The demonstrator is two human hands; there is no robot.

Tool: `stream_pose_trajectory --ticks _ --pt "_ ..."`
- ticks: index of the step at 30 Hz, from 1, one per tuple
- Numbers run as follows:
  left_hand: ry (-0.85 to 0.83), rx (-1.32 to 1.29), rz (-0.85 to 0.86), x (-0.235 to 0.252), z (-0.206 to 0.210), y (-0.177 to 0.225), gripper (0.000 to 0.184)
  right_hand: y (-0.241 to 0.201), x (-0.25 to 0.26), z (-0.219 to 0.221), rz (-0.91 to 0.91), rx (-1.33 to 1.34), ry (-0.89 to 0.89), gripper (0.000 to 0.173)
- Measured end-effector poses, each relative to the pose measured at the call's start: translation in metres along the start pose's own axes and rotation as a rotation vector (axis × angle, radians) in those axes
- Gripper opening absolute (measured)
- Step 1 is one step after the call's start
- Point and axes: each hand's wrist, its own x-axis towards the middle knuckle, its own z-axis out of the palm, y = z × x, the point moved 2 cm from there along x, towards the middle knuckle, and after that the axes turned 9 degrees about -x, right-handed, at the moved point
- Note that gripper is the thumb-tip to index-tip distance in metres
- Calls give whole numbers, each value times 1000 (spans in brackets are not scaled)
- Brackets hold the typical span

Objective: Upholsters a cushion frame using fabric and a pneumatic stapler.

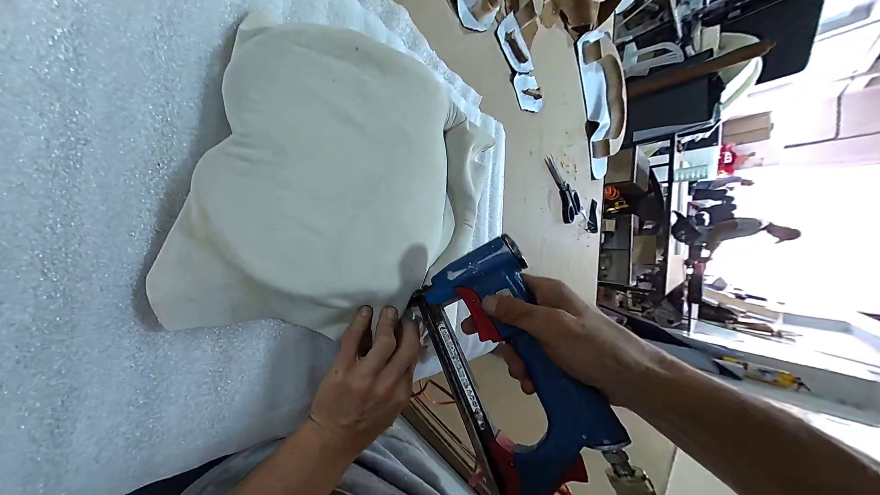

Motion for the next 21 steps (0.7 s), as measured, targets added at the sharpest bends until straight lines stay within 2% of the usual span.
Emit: stream_pose_trajectory --ticks 4,10,15,21 --pt "4 -16 -5 2 -1 0 34 -11 -7 1 31 -135 77 20" --pt "25 -67 -1 2 -4 -1 33 -19 -19 14 99 -154 156 18" --pt "70 -154 2 -1 -5 -3 30 -45 -10 16 196 -218 143 24" --pt "51 -117 -15 1 -6 -3 30 -61 5 8 263 -216 51 25"
